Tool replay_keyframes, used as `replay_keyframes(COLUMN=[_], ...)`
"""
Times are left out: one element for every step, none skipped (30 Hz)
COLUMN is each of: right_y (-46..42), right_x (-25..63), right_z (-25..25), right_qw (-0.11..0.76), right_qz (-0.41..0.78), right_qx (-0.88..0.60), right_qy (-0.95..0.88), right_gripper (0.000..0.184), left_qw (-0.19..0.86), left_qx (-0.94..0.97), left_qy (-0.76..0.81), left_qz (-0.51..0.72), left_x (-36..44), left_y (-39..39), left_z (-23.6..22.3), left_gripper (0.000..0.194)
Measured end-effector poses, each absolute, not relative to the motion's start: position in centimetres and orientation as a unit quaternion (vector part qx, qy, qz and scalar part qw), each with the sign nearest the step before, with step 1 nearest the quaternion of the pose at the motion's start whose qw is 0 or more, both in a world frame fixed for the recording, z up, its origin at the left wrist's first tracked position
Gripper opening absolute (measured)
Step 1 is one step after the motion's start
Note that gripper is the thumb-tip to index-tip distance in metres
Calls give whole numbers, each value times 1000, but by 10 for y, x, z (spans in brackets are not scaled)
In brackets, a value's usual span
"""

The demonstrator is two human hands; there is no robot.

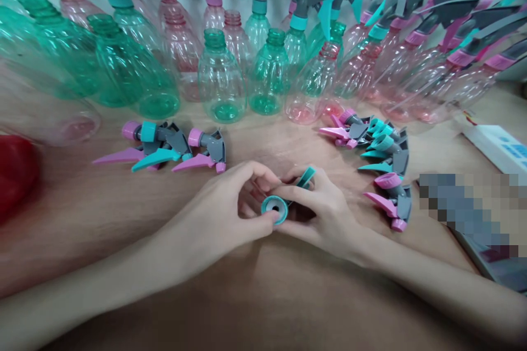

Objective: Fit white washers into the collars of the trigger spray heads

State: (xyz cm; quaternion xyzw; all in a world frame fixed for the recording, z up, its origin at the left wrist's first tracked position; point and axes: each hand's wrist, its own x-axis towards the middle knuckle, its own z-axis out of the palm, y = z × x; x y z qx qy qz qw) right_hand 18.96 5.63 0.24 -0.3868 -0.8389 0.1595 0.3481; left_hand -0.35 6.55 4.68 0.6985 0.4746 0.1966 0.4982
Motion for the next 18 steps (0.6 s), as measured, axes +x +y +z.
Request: replay_keyframes(right_y=[56, 56, 56, 56, 55, 55, 55, 54, 54, 55, 55, 56, 56, 57, 57, 58, 57, 57], right_x=[189, 189, 189, 188, 188, 188, 187, 187, 187, 187, 186, 186, 186, 186, 186, 185, 185, 184], right_z=[2, 2, 2, 1, 1, 1, 0, -1, -1, -2, -2, -3, -3, -3, -4, -4, -4, -4], right_qw=[344, 340, 336, 334, 333, 333, 336, 341, 344, 346, 346, 347, 348, 350, 354, 360, 364, 364], right_qz=[157, 155, 155, 158, 163, 171, 178, 183, 183, 180, 175, 170, 167, 168, 170, 175, 183, 193], right_qx=[-383, -378, -375, -370, -364, -355, -343, -329, -315, -303, -294, -287, -281, -276, -271, -265, -261, -255], right_qy=[-843, -847, -850, -852, -854, -856, -859, -862, -865, -869, -873, -877, -878, -879, -879, -877, -875, -875], right_gripper=[28, 27, 27, 26, 25, 25, 24, 23, 23, 22, 21, 21, 20, 20, 19, 19, 18, 18], left_qw=[497, 498, 500, 500, 496, 490, 475, 452, 422, 390, 363, 342, 329, 322, 316, 312, 313, 322], left_qx=[703, 706, 709, 715, 725, 738, 754, 774, 794, 811, 825, 837, 847, 855, 860, 863, 863, 863], left_qy=[473, 471, 470, 468, 465, 458, 449, 442, 437, 436, 432, 426, 416, 406, 399, 396, 394, 389], left_qz=[187, 177, 163, 140, 112, 81, 53, 36, 30, 29, 29, 27, 25, 23, 23, 28, 28, 16], left_x=[-4, -4, -5, -5, -5, -6, -6, -6, -6, -5, -5, -5, -4, -4, -4, -4, -4, -5], left_y=[67, 69, 71, 73, 75, 77, 78, 78, 78, 78, 77, 76, 76, 75, 76, 76, 78, 80], left_z=[47, 48, 50, 52, 55, 58, 61, 64, 66, 67, 68, 68, 68, 68, 68, 68, 69, 70], left_gripper=[20, 21, 21, 21, 21, 21, 20, 19, 16, 13, 11, 9, 9, 8, 8, 9, 11, 12])
